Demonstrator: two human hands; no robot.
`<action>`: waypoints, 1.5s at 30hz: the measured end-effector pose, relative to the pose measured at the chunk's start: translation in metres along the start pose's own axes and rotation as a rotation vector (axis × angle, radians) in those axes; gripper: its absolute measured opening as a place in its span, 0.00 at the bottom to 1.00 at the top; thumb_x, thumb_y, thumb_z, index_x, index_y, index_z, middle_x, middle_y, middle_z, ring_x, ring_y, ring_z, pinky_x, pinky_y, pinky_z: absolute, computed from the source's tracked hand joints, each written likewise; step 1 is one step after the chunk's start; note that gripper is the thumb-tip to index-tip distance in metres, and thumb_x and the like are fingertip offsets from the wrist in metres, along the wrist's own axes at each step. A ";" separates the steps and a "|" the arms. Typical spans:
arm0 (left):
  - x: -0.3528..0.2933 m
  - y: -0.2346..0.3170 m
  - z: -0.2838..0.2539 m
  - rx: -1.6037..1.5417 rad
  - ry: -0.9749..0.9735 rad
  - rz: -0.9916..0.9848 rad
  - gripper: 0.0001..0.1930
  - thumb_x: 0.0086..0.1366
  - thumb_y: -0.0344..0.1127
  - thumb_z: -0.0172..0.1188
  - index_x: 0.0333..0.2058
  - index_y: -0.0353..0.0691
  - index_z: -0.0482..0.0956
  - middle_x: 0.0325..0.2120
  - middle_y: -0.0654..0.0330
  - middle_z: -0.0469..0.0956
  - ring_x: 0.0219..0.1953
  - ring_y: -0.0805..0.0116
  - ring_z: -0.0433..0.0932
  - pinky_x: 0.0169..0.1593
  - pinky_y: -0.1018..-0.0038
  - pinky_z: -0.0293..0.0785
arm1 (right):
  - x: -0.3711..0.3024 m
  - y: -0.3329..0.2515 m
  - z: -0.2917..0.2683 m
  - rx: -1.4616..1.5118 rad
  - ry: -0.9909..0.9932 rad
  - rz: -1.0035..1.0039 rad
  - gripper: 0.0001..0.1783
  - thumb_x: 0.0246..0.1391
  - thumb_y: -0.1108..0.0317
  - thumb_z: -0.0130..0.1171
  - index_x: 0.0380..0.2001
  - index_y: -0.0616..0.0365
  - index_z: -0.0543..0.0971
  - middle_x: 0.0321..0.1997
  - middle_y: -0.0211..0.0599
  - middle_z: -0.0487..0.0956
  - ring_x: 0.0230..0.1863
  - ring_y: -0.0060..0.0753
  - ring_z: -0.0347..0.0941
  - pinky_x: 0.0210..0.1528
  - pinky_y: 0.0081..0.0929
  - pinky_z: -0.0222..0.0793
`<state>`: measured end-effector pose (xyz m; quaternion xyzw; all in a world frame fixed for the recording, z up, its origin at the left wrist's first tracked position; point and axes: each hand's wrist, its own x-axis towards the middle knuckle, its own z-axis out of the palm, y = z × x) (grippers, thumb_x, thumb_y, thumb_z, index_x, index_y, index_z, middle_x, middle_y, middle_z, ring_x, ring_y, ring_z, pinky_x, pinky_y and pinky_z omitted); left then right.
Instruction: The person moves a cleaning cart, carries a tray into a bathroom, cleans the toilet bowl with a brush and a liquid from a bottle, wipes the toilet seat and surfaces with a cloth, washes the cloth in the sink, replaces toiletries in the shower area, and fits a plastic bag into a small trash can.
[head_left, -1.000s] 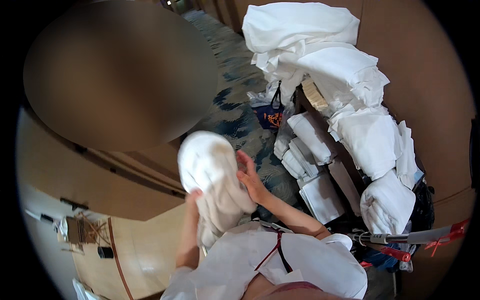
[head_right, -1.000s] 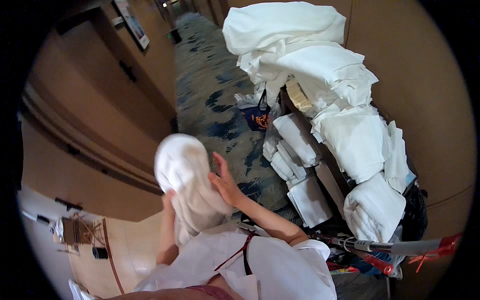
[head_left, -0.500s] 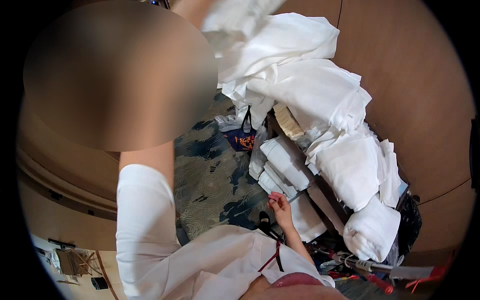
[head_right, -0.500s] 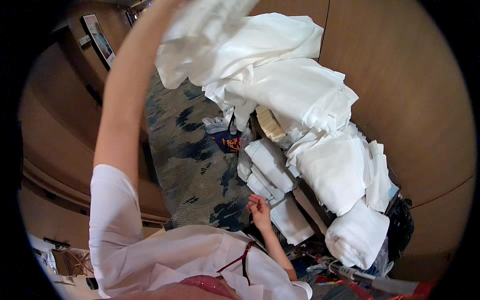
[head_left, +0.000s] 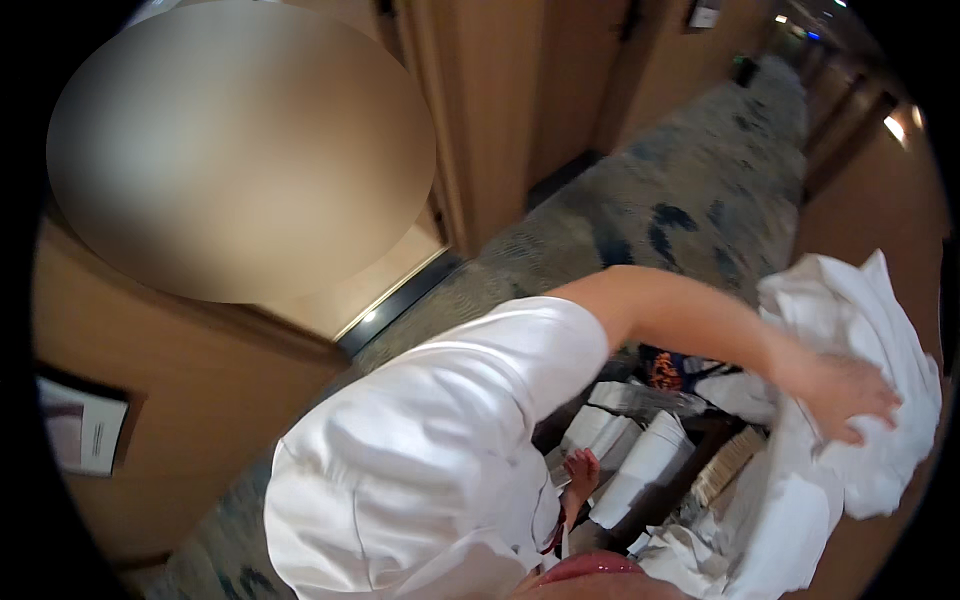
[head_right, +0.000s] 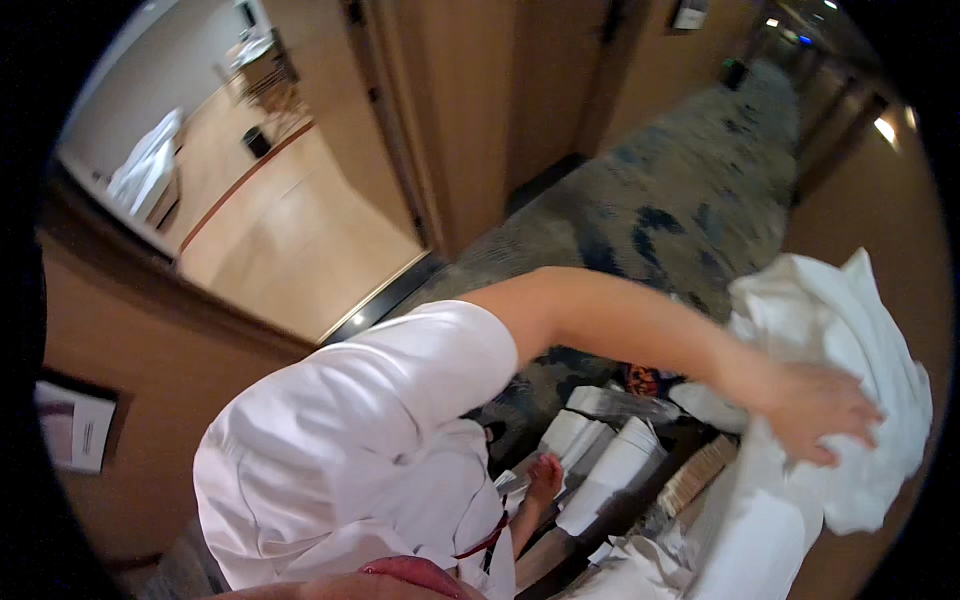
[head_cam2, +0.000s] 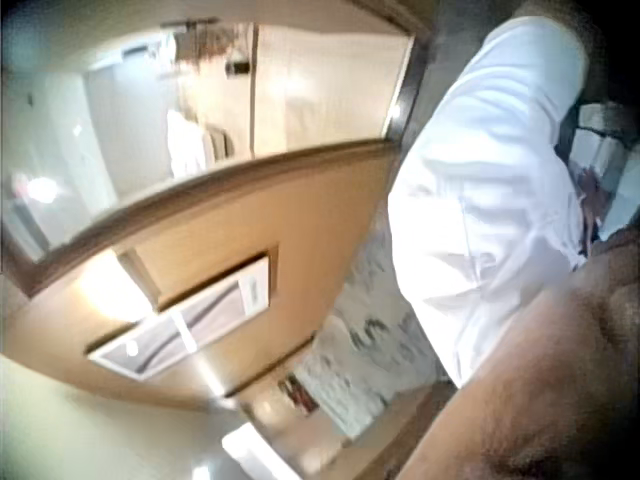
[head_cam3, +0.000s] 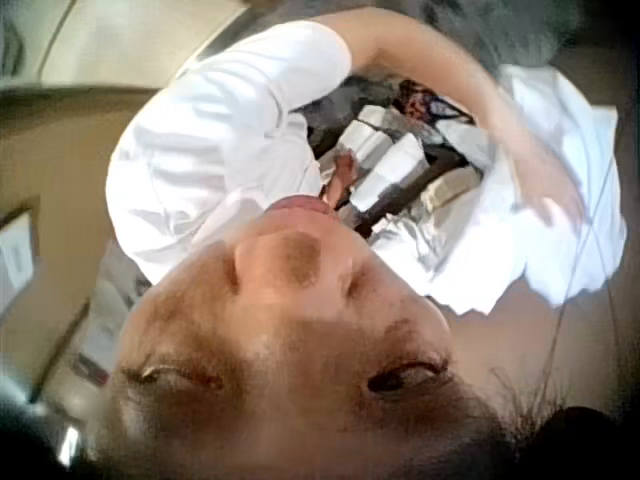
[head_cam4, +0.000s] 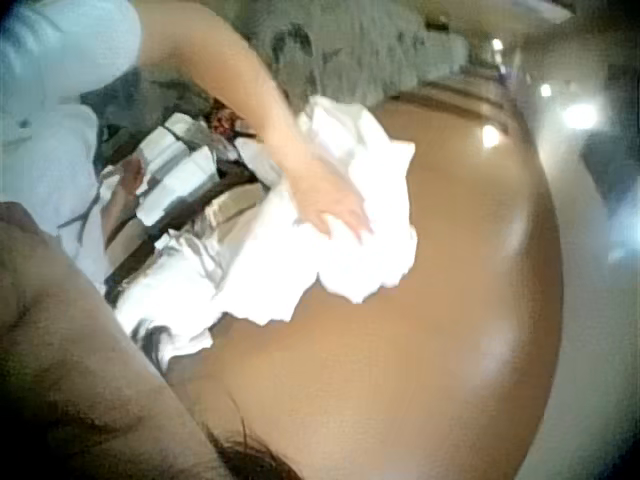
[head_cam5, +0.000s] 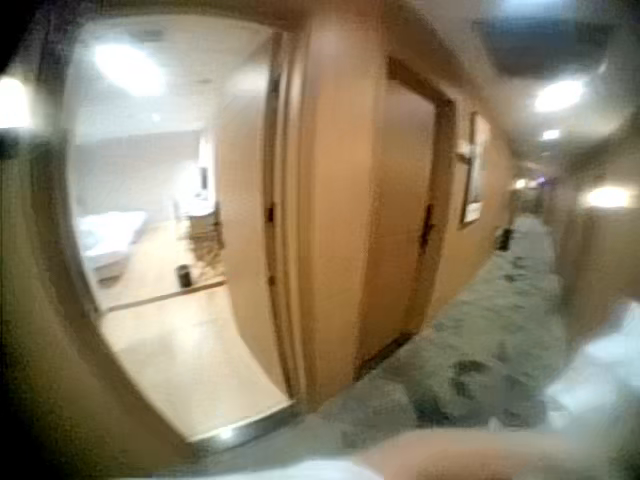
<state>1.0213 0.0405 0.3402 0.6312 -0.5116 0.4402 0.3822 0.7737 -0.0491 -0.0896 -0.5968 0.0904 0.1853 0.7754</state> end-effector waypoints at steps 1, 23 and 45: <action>-0.036 0.015 -0.030 -0.092 -0.076 -0.137 0.22 0.53 0.44 0.55 0.46 0.44 0.70 0.48 0.52 0.67 0.50 0.54 0.66 0.52 0.63 0.63 | 0.010 0.013 -0.009 0.067 -0.044 0.084 0.14 0.51 0.65 0.56 0.41 0.55 0.72 0.38 0.34 0.75 0.27 0.27 0.70 0.28 0.22 0.66; -0.631 0.452 -0.332 -0.404 -0.999 -1.989 0.26 0.55 0.43 0.56 0.51 0.38 0.66 0.45 0.48 0.72 0.46 0.57 0.73 0.48 0.69 0.68 | -0.415 0.271 -0.027 -0.192 0.729 0.614 0.09 0.50 0.62 0.55 0.29 0.55 0.72 0.23 0.30 0.71 0.17 0.22 0.65 0.14 0.23 0.56; -0.308 0.588 0.073 -0.997 -0.788 -0.916 0.22 0.57 0.25 0.52 0.51 0.38 0.63 0.48 0.55 0.67 0.48 0.63 0.69 0.48 0.71 0.68 | -0.382 0.191 -0.106 -0.105 1.166 -0.412 0.20 0.42 0.74 0.55 0.42 0.60 0.68 0.37 0.34 0.72 0.39 0.28 0.68 0.44 0.24 0.64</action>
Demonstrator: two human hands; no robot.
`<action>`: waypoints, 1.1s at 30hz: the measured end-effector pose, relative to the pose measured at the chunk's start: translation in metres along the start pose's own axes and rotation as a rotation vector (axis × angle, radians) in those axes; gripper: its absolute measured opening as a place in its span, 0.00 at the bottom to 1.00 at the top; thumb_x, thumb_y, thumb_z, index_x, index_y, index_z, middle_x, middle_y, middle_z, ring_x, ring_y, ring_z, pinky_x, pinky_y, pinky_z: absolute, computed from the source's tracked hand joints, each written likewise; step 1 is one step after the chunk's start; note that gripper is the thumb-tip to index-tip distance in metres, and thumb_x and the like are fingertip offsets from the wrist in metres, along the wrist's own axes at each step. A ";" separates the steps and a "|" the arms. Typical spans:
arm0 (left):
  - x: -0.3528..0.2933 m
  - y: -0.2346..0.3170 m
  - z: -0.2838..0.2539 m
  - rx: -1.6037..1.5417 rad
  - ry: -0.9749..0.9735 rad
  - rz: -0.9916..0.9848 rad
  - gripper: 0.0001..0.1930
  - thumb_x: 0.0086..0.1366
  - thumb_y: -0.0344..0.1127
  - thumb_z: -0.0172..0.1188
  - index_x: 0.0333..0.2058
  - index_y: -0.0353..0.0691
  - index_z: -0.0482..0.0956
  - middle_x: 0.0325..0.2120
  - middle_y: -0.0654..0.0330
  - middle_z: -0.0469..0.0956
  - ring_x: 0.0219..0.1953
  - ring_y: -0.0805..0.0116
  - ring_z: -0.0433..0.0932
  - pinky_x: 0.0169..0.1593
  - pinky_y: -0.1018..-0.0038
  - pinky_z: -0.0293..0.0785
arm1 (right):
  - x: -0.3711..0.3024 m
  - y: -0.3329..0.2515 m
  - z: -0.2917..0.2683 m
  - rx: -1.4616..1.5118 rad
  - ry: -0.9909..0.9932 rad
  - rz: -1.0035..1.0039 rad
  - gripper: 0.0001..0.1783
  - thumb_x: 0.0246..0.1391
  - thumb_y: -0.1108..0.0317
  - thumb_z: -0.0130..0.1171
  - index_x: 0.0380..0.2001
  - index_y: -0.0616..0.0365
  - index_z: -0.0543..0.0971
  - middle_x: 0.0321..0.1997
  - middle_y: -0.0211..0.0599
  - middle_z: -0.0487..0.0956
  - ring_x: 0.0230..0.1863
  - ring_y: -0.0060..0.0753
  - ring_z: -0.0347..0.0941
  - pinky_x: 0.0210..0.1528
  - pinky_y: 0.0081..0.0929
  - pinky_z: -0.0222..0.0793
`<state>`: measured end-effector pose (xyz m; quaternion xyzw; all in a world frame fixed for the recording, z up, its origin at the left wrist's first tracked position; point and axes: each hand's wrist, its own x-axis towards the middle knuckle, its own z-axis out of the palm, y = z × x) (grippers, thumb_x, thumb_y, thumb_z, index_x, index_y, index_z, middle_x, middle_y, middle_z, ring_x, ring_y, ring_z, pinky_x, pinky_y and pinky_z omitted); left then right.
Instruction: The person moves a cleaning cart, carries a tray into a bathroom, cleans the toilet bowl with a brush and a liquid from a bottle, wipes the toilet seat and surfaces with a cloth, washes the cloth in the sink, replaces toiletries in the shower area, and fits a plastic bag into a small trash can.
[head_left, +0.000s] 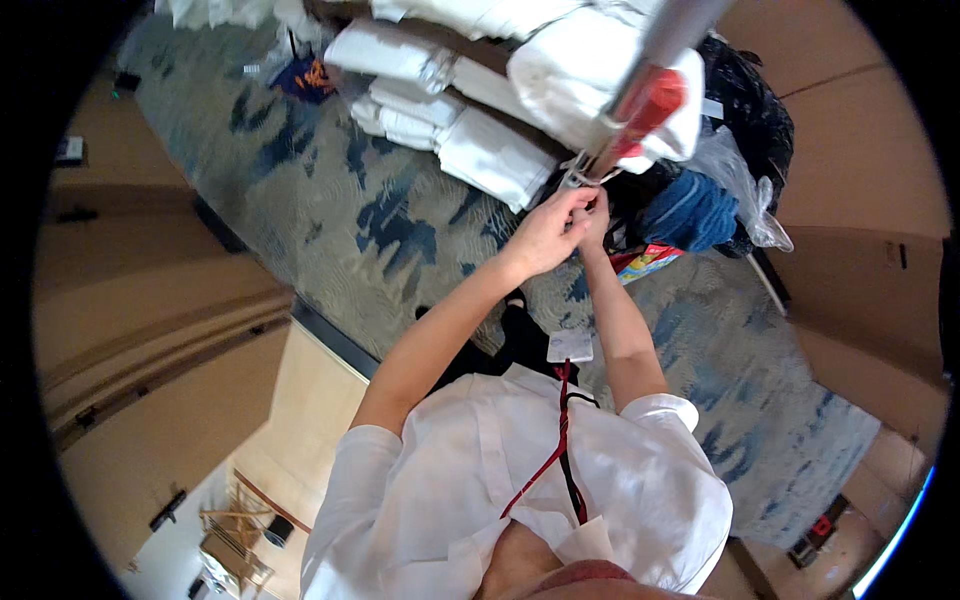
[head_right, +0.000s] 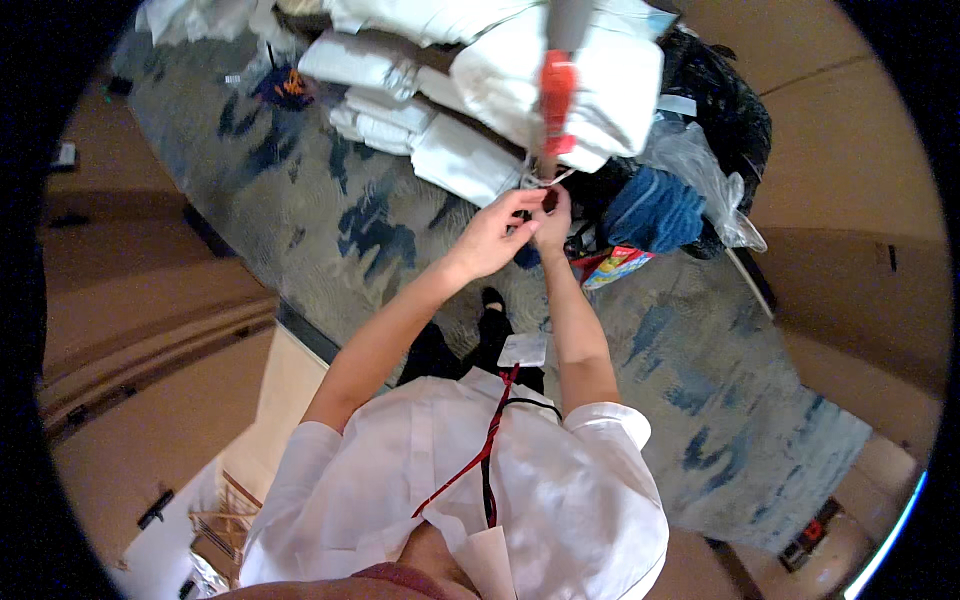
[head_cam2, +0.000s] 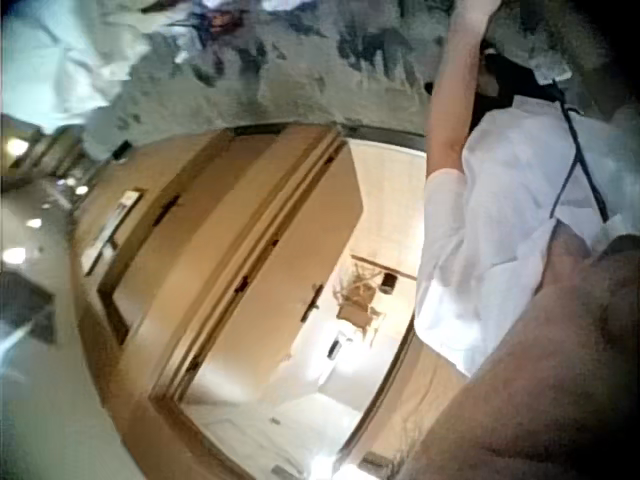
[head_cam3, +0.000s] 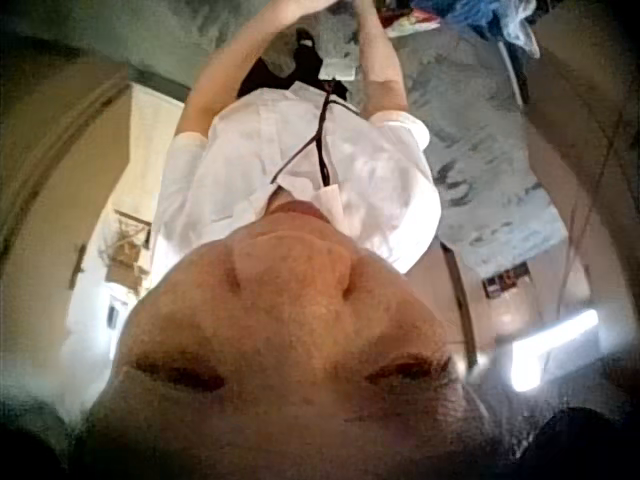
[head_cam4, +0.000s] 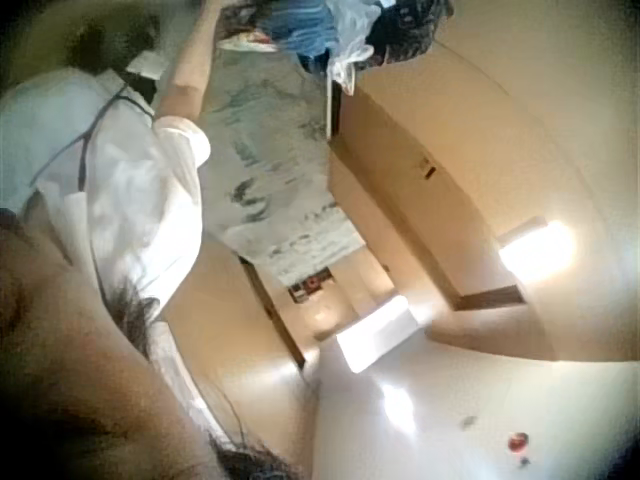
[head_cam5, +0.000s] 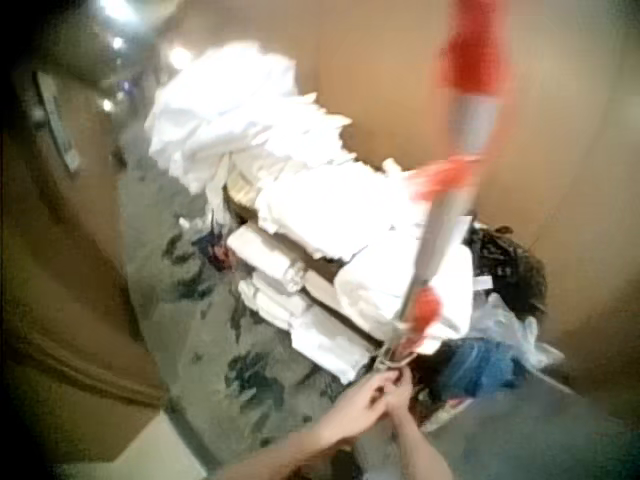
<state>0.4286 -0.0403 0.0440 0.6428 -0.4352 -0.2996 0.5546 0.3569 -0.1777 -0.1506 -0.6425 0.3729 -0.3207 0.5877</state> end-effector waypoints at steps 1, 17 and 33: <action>0.007 0.006 0.005 0.143 0.000 0.044 0.22 0.56 0.24 0.52 0.51 0.39 0.63 0.48 0.55 0.66 0.48 0.62 0.69 0.48 0.71 0.69 | -0.006 -0.021 0.006 -0.035 -0.028 0.027 0.18 0.41 0.73 0.56 0.40 0.59 0.68 0.33 0.32 0.73 0.34 0.26 0.69 0.40 0.23 0.66; 0.044 -0.025 0.025 0.432 0.075 -0.174 0.20 0.53 0.26 0.58 0.44 0.30 0.63 0.39 0.49 0.72 0.40 0.66 0.73 0.41 0.74 0.72 | -0.023 -0.013 0.022 -0.081 0.076 0.010 0.23 0.37 0.60 0.63 0.37 0.59 0.73 0.37 0.46 0.75 0.42 0.47 0.71 0.44 0.36 0.65; 0.085 0.050 0.020 0.487 -0.072 -0.180 0.14 0.50 0.41 0.64 0.18 0.36 0.74 0.13 0.64 0.69 0.16 0.75 0.68 0.21 0.76 0.63 | -0.030 -0.017 -0.081 -0.426 -0.461 0.262 0.38 0.37 0.45 0.58 0.43 0.69 0.70 0.46 0.63 0.69 0.50 0.53 0.66 0.51 0.39 0.62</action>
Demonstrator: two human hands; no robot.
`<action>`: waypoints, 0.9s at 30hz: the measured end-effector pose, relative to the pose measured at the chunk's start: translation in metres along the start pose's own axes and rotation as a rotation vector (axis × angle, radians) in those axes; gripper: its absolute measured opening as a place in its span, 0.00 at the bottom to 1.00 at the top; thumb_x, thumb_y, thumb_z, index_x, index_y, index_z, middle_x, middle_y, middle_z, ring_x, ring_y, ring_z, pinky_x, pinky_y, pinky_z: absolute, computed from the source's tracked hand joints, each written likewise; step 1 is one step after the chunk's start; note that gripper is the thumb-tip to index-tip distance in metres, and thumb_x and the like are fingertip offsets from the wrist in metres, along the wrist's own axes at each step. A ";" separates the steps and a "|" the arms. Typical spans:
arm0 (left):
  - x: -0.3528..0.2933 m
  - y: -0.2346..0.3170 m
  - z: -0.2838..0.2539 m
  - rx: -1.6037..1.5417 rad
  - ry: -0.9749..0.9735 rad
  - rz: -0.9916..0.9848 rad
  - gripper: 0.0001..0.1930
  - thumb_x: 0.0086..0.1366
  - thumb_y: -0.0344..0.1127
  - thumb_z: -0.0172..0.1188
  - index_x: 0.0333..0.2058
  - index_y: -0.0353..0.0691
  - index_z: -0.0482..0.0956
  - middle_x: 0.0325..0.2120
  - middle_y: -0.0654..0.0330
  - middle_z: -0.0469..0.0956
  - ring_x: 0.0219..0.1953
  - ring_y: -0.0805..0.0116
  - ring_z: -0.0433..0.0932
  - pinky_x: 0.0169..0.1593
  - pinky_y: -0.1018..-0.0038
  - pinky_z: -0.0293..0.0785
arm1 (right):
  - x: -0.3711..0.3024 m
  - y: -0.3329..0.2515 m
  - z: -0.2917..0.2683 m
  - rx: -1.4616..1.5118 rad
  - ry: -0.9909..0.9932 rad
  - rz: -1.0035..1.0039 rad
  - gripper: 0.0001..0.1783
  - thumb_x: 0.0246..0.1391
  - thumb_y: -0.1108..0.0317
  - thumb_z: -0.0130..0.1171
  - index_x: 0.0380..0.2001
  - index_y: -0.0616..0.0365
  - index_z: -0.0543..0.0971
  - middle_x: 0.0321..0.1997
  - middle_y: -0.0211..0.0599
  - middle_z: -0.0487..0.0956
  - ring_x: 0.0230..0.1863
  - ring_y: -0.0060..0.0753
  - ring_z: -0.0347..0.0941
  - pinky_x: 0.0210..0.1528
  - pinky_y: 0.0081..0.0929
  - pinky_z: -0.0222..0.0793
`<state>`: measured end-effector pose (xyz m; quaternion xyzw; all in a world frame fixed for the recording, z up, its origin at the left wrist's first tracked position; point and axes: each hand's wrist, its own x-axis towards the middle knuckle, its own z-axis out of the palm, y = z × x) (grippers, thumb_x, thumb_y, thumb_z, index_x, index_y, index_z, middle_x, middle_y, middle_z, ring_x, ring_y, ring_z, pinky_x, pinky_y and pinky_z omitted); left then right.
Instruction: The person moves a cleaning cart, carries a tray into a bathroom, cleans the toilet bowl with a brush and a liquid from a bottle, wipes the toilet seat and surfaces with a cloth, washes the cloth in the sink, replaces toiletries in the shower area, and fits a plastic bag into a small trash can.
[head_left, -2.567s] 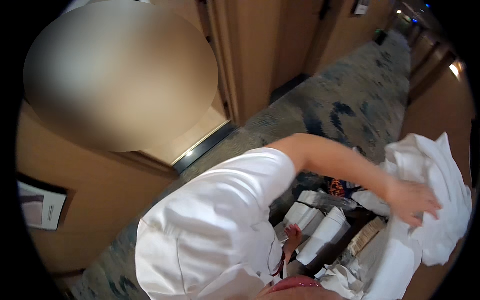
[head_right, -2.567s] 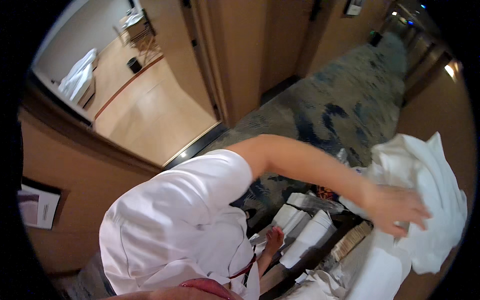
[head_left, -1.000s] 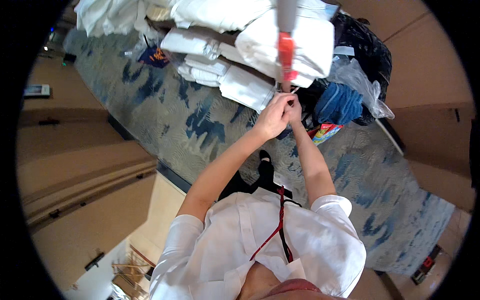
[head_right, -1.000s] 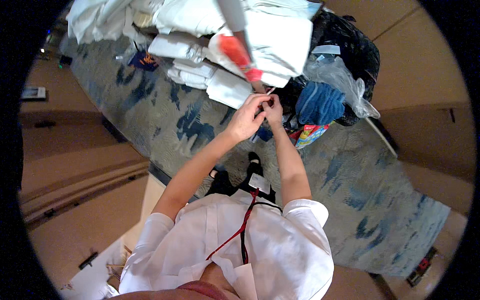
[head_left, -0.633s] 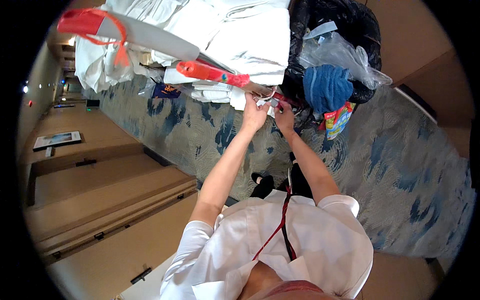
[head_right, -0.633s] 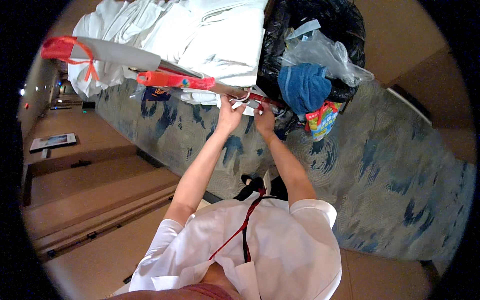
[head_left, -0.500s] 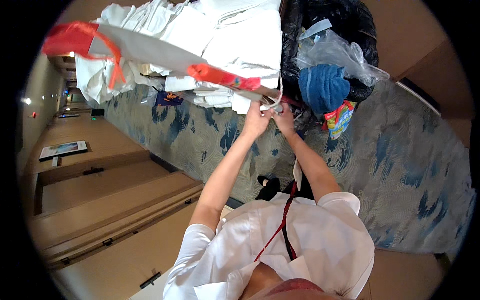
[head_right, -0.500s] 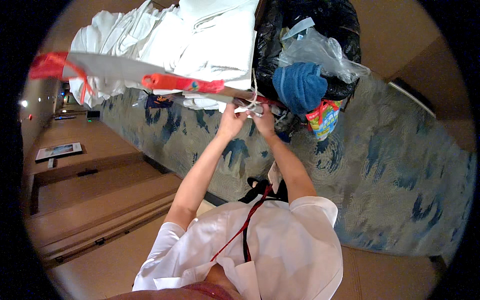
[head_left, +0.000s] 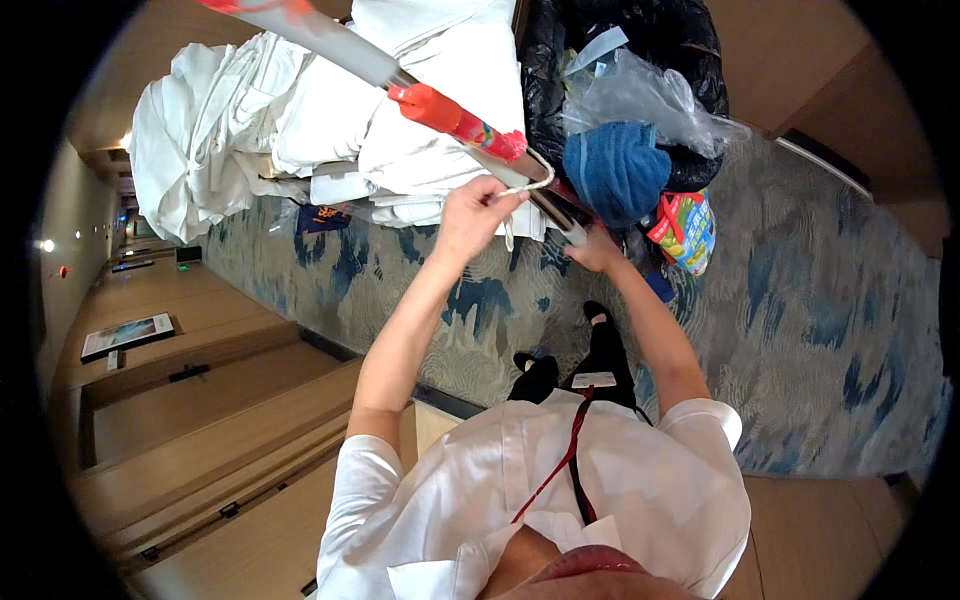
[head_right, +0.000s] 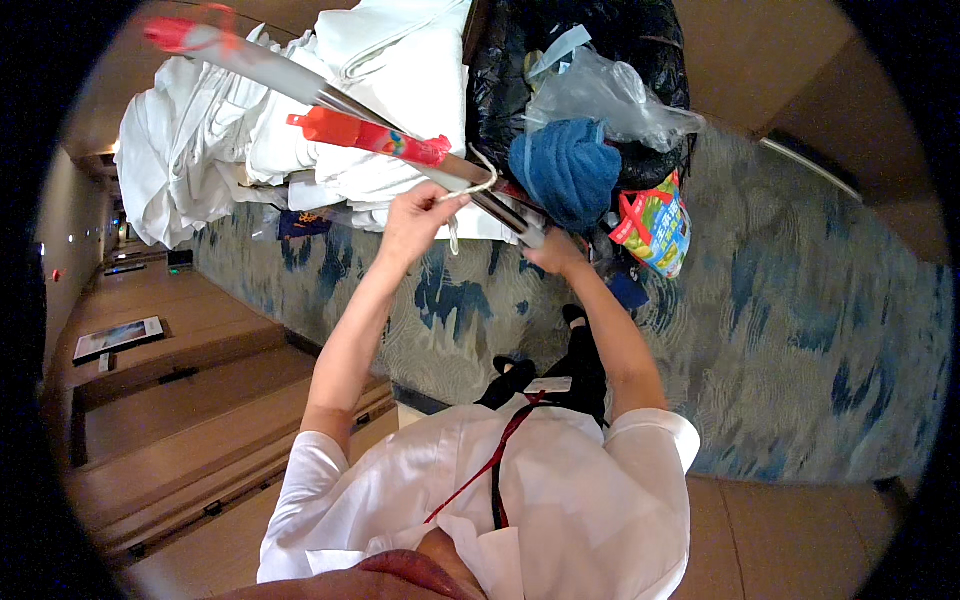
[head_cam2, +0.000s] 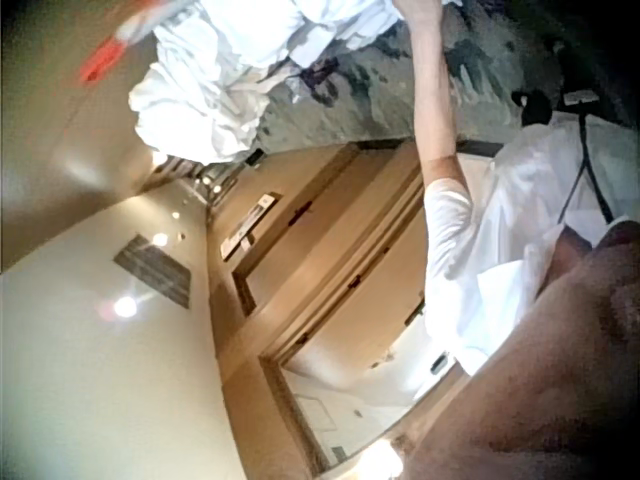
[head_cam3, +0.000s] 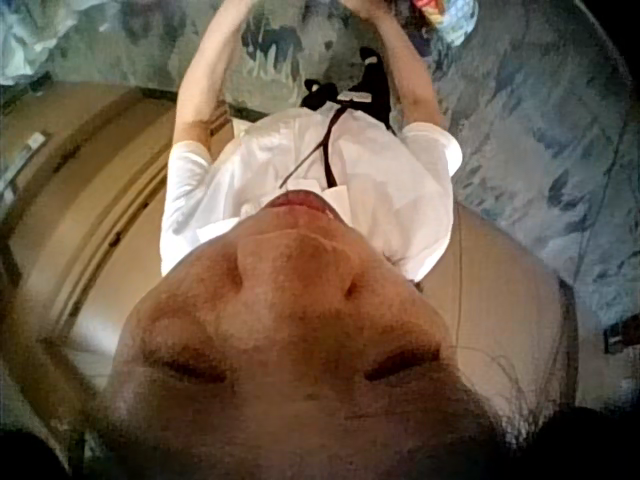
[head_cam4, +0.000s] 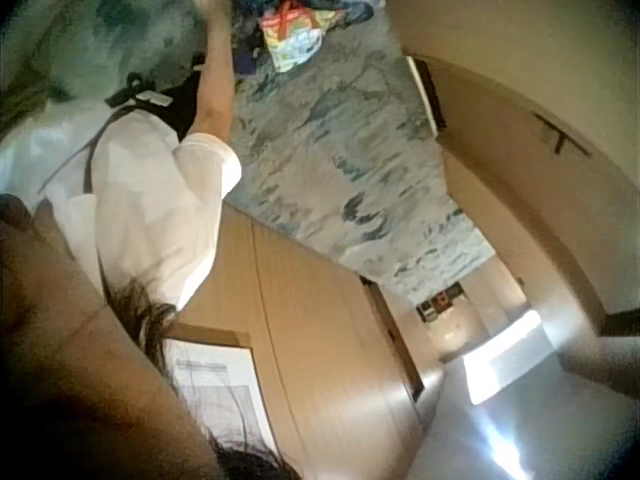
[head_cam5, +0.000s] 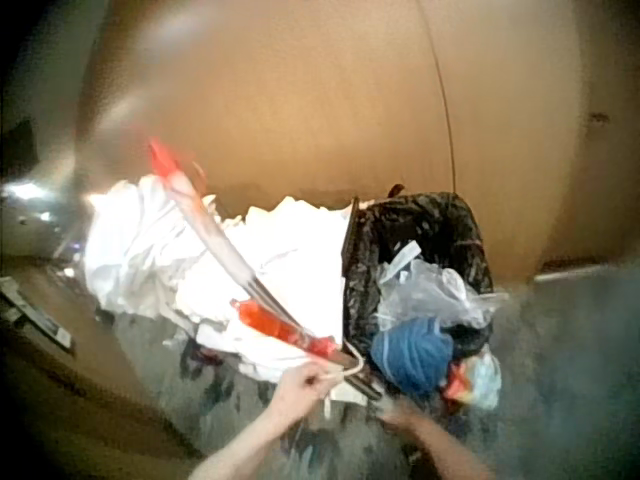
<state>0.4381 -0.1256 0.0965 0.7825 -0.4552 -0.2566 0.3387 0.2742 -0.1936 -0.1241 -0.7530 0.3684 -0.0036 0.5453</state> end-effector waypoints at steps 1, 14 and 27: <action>0.005 0.005 0.002 -0.071 -0.003 -0.024 0.12 0.50 0.36 0.65 0.17 0.37 0.73 0.12 0.70 0.66 0.17 0.83 0.62 0.20 0.82 0.58 | -0.006 0.034 0.004 -0.060 0.063 0.038 0.38 0.36 0.45 0.59 0.41 0.70 0.71 0.45 0.63 0.70 0.49 0.53 0.67 0.49 0.39 0.63; -0.014 0.003 -0.016 -0.442 -0.040 -0.179 0.06 0.57 0.36 0.59 0.31 0.41 0.75 0.21 0.68 0.72 0.23 0.82 0.68 0.28 0.84 0.64 | -0.268 0.276 0.035 -0.139 -0.127 0.596 0.24 0.35 0.62 0.61 0.36 0.68 0.73 0.39 0.56 0.75 0.41 0.49 0.73 0.41 0.39 0.68; -0.196 -0.109 0.050 -0.622 -0.500 -0.276 0.40 0.54 0.33 0.61 0.61 0.42 0.46 0.51 0.55 0.64 0.47 0.69 0.69 0.51 0.71 0.66 | -0.285 0.237 0.029 -0.392 -0.235 0.471 0.26 0.30 0.54 0.67 0.29 0.65 0.75 0.34 0.50 0.77 0.38 0.48 0.74 0.38 0.39 0.69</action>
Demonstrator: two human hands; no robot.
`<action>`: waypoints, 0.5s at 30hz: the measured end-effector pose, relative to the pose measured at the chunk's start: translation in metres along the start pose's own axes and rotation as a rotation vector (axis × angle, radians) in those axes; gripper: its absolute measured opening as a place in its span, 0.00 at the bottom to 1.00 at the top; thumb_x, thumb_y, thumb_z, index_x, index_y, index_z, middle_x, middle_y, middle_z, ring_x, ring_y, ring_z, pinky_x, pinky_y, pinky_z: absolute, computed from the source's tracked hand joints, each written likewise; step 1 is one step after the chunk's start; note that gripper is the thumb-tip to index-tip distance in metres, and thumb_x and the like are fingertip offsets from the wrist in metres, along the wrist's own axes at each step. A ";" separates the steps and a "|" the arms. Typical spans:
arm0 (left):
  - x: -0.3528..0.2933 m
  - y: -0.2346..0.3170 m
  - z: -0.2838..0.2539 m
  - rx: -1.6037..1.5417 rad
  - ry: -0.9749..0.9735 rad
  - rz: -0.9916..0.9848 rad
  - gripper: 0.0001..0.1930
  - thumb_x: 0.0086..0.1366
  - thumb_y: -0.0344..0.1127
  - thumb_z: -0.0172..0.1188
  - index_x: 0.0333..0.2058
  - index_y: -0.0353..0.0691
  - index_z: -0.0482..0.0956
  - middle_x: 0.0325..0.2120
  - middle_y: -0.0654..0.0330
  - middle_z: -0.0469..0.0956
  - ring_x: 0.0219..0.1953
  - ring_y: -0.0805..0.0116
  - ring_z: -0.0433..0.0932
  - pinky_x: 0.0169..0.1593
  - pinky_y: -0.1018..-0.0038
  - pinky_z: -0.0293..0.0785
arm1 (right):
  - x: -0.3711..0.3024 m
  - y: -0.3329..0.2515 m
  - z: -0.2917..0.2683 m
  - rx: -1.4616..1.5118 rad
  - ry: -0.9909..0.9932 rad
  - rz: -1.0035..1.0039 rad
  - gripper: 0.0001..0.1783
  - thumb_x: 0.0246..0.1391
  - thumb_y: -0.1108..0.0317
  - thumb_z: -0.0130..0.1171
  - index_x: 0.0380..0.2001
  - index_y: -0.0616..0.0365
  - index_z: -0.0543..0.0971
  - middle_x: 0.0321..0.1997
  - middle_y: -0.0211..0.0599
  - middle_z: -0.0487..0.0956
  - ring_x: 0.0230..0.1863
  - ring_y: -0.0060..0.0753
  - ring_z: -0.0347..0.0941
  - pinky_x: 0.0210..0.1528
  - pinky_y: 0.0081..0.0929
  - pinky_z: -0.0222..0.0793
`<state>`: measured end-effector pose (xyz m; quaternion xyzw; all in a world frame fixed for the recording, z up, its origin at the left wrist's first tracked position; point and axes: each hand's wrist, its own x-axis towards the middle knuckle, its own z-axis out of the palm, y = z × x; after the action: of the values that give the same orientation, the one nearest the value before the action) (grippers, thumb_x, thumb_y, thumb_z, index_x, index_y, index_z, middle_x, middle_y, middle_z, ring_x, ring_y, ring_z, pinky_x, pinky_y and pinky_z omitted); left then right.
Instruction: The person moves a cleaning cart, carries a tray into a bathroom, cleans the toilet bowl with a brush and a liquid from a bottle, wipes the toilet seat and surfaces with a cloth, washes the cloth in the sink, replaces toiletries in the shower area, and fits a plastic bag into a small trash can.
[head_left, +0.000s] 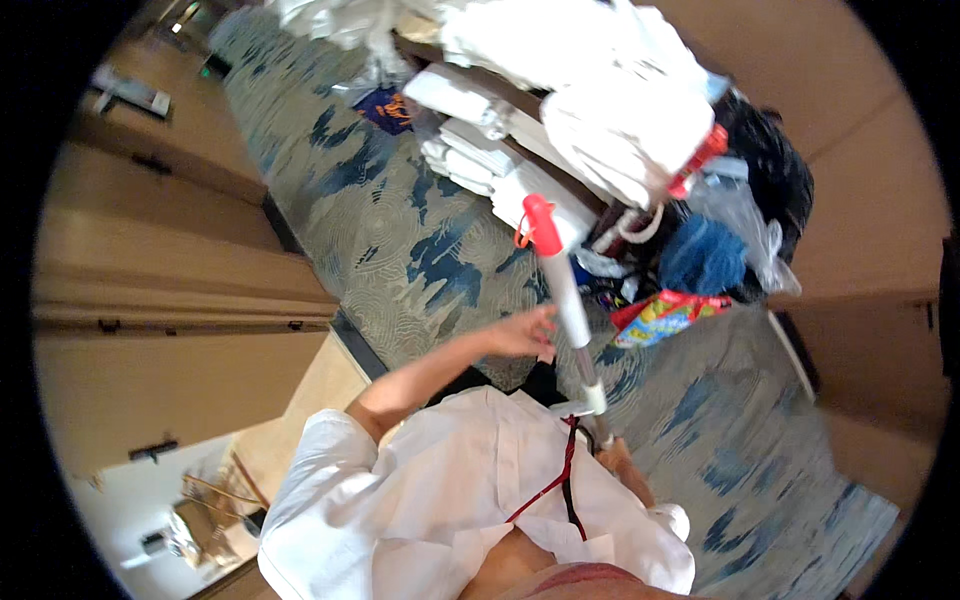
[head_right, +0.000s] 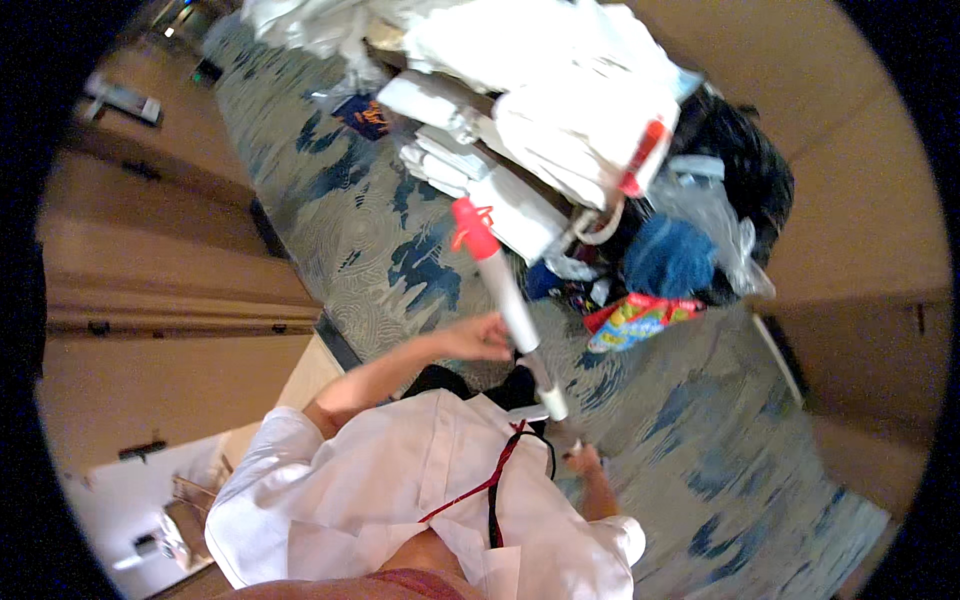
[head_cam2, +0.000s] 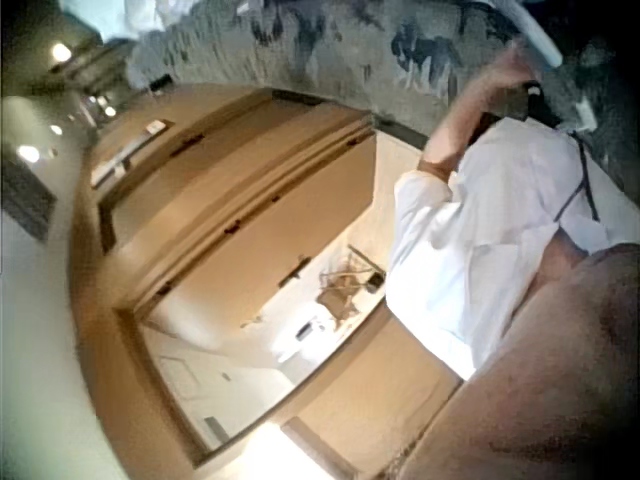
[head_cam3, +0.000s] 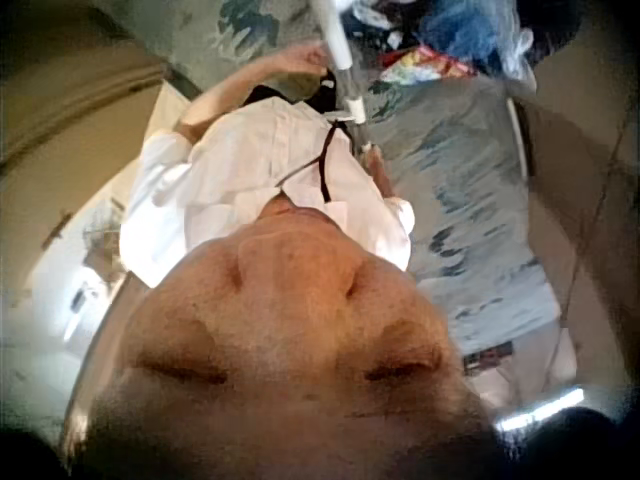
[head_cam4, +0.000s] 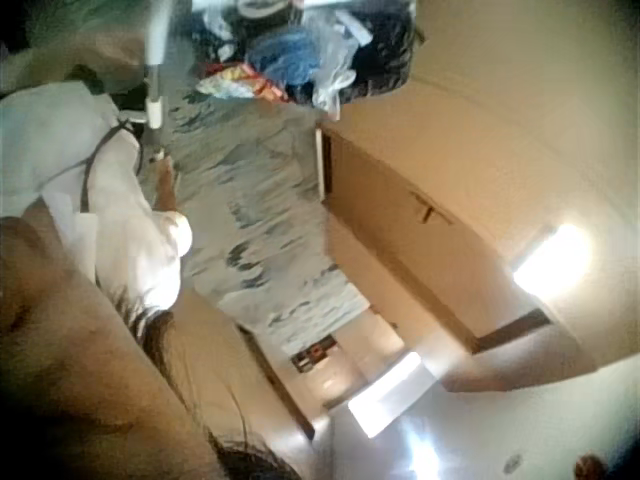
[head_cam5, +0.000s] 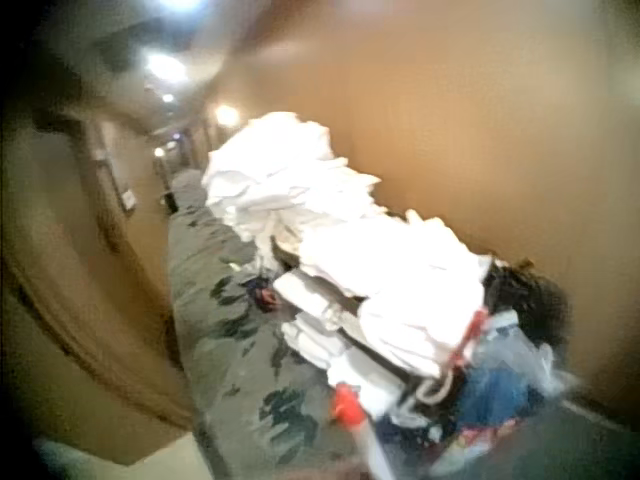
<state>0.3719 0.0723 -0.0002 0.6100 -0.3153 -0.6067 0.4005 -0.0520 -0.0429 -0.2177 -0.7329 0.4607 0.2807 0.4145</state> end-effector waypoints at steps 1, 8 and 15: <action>-0.009 0.002 0.010 -0.101 -0.055 0.237 0.39 0.54 0.32 0.61 0.60 0.41 0.48 0.53 0.57 0.63 0.51 0.69 0.66 0.56 0.71 0.61 | 0.000 -0.026 -0.005 -0.045 -0.018 -0.043 0.26 0.31 0.54 0.67 0.29 0.66 0.75 0.33 0.51 0.77 0.39 0.49 0.74 0.39 0.40 0.68; -0.145 -0.039 -0.039 -0.491 0.023 0.577 0.34 0.52 0.38 0.61 0.57 0.37 0.57 0.57 0.57 0.58 0.60 0.66 0.55 0.62 0.66 0.49 | 0.055 -0.222 0.022 -0.309 -0.123 -0.595 0.16 0.31 0.63 0.59 0.25 0.65 0.76 0.25 0.53 0.77 0.31 0.49 0.75 0.34 0.37 0.68; -0.303 -0.093 -0.059 -0.624 0.452 0.726 0.45 0.44 0.53 0.66 0.57 0.38 0.57 0.57 0.56 0.58 0.60 0.64 0.55 0.62 0.65 0.47 | 0.027 -0.464 0.074 -0.576 -0.388 -1.033 0.18 0.34 0.58 0.61 0.29 0.57 0.75 0.28 0.47 0.77 0.31 0.47 0.73 0.35 0.37 0.68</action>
<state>0.4017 0.3873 0.0627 0.4289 -0.2168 -0.3473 0.8052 0.3780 0.1166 -0.1142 -0.8791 -0.1315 0.2850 0.3587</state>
